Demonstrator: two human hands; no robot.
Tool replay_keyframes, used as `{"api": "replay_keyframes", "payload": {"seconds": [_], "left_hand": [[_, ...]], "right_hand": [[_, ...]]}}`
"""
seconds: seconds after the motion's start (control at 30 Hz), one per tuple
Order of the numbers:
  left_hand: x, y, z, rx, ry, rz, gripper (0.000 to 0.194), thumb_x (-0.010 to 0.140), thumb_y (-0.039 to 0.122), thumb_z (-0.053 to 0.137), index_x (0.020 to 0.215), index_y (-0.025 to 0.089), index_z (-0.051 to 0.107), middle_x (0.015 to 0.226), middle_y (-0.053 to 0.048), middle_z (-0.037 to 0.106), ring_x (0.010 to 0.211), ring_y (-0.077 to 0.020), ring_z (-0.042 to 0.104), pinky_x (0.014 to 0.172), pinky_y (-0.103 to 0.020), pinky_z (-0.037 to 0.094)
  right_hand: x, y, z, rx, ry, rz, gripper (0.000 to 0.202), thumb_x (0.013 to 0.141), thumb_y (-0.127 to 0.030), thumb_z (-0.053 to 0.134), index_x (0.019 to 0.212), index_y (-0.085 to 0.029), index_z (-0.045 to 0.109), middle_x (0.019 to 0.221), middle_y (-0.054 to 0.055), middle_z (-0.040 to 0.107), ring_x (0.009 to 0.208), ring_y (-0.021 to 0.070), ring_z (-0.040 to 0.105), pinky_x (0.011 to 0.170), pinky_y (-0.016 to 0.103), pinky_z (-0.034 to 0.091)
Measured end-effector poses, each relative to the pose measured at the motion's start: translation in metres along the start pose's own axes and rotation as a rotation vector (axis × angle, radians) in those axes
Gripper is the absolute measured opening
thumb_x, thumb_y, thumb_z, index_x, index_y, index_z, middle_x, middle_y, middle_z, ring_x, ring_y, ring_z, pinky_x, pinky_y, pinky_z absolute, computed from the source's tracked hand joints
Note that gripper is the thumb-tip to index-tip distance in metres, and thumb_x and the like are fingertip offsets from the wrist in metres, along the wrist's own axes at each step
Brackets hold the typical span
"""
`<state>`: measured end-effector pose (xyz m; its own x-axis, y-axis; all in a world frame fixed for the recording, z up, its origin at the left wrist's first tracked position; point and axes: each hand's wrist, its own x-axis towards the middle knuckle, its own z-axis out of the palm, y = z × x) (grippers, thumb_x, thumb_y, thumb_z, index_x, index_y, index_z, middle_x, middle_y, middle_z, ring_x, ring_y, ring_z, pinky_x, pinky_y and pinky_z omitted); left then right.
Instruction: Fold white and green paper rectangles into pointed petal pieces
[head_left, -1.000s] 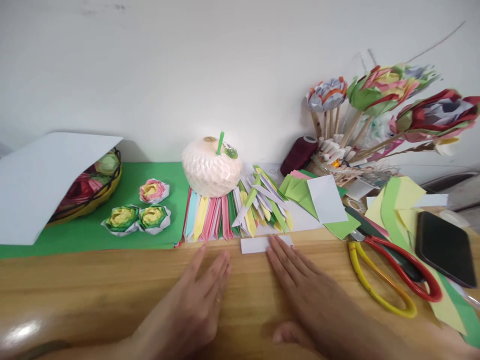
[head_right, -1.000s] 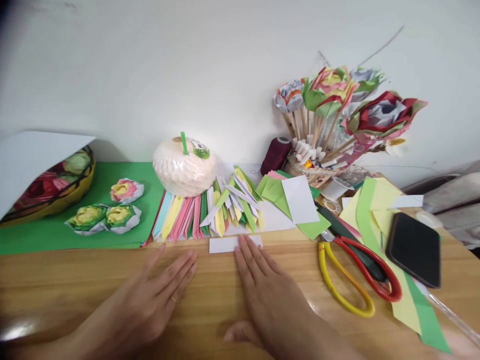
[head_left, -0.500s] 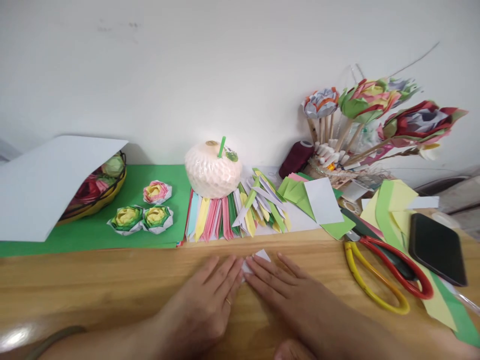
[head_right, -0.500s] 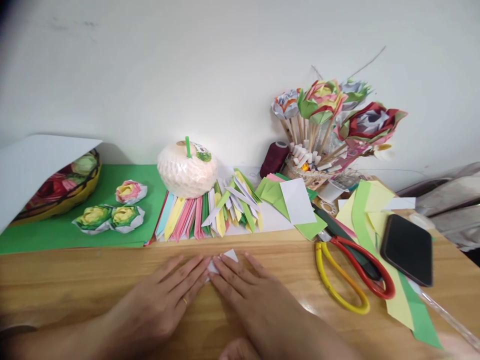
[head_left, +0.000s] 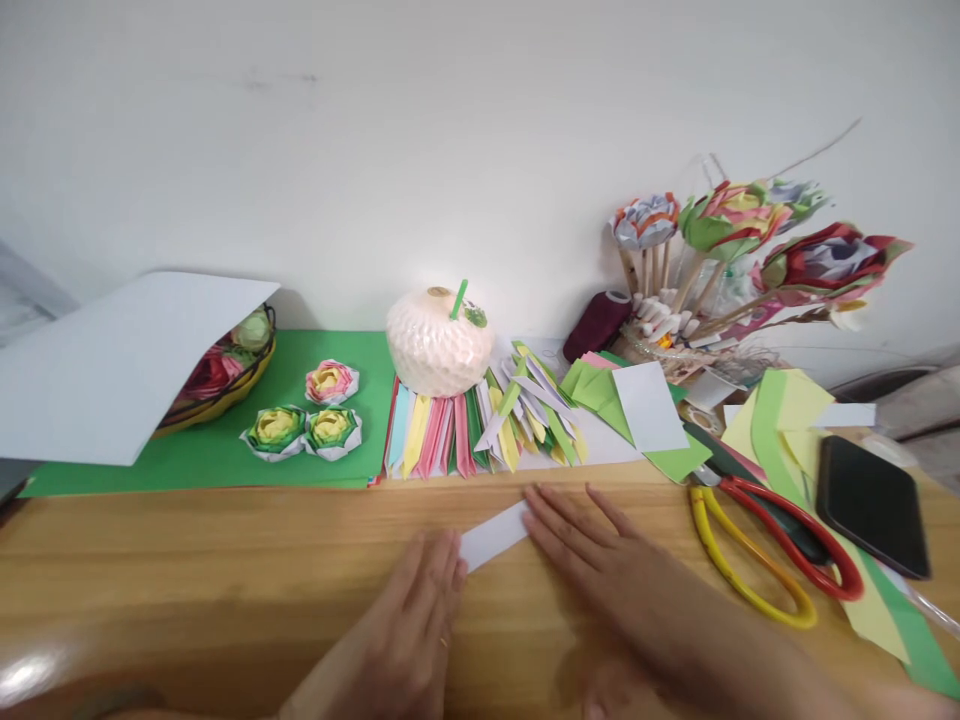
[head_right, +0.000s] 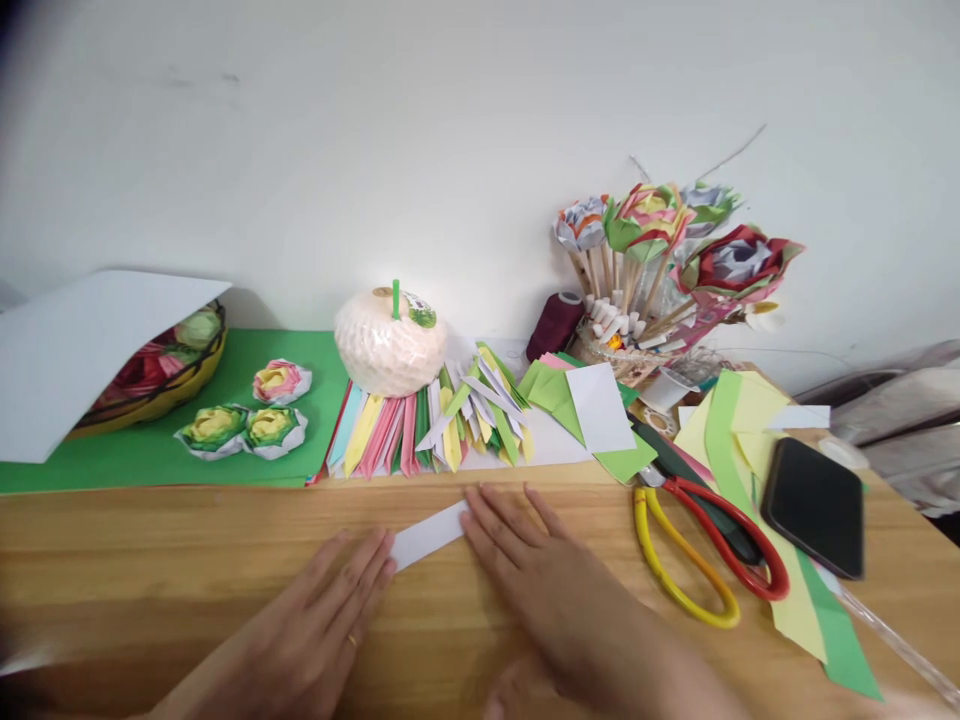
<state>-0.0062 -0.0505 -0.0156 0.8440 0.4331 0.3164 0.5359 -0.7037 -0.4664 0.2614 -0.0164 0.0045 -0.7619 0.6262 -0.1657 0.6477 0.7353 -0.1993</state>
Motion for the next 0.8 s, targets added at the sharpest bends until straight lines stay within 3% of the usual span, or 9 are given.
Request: {"api": "replay_keyframes", "payload": {"seconds": [0.17,0.23,0.3,0.47,0.5,0.6,0.8], "left_hand": [[0.002,0.001,0.000,-0.040,0.008,-0.005,0.038,0.083,0.034,0.051,0.101,0.008,0.071,0.110,-0.015,0.068,0.106,-0.0315,0.058,0.097,-0.049,0.035],[0.002,0.004,0.001,-0.038,0.007,-0.011,0.038,0.084,0.035,0.051,0.100,0.008,0.072,0.110,-0.016,0.067,0.107,-0.0317,0.058,0.097,-0.049,0.035],[0.001,0.007,0.003,-0.030,0.003,-0.019,0.038,0.083,0.035,0.051,0.098,0.008,0.073,0.110,-0.016,0.067,0.107,-0.0325,0.058,0.098,-0.049,0.034],[-0.002,0.008,0.001,0.040,0.027,-0.066,0.037,0.084,0.035,0.049,0.100,0.011,0.072,0.111,-0.015,0.067,0.108,-0.0324,0.058,0.101,-0.050,0.032],[-0.003,0.007,-0.002,0.050,-0.058,-0.029,0.037,0.086,0.035,0.048,0.105,0.013,0.071,0.114,-0.014,0.066,0.111,-0.0311,0.057,0.102,-0.049,0.033],[-0.004,0.003,-0.010,0.078,-0.149,0.012,0.041,0.088,0.038,0.044,0.109,0.013,0.069,0.114,-0.013,0.066,0.110,-0.0306,0.059,0.101,-0.049,0.035],[-0.004,0.004,-0.012,0.097,-0.121,-0.001,0.043,0.089,0.038,0.041,0.107,0.011,0.070,0.112,-0.013,0.067,0.108,-0.0306,0.060,0.094,-0.047,0.040]], "right_hand": [[0.014,-0.019,-0.002,-0.109,0.118,0.098,0.111,0.070,-0.073,0.056,0.146,-0.002,0.017,0.149,0.026,0.019,0.140,0.0369,0.014,0.108,0.060,0.023],[0.022,-0.035,-0.001,-0.055,0.049,-0.012,0.095,0.079,-0.060,0.056,0.146,-0.004,0.020,0.149,0.022,0.022,0.139,0.0332,0.019,0.109,0.055,0.025],[0.027,-0.047,-0.003,0.031,-0.049,-0.105,0.074,0.089,-0.044,0.050,0.147,-0.009,0.019,0.150,0.015,0.024,0.139,0.0238,0.024,0.112,0.043,0.026],[0.022,-0.042,-0.013,0.145,-0.136,-0.028,0.092,0.081,-0.063,0.052,0.145,-0.005,0.021,0.150,0.019,0.018,0.140,0.0287,0.018,0.113,0.045,0.022],[0.019,-0.037,-0.014,0.134,-0.127,-0.009,0.098,0.077,-0.067,0.054,0.145,-0.004,0.021,0.150,0.021,0.018,0.140,0.0306,0.017,0.113,0.047,0.022],[0.012,-0.026,-0.013,0.070,-0.092,0.004,0.107,0.070,-0.069,0.061,0.145,-0.004,0.021,0.149,0.023,0.018,0.139,0.0336,0.018,0.111,0.051,0.023],[0.004,-0.009,-0.001,-0.048,-0.038,0.016,0.122,0.061,-0.077,0.061,0.145,0.000,0.017,0.148,0.027,0.019,0.137,0.0365,0.024,0.110,0.053,0.024]]}}
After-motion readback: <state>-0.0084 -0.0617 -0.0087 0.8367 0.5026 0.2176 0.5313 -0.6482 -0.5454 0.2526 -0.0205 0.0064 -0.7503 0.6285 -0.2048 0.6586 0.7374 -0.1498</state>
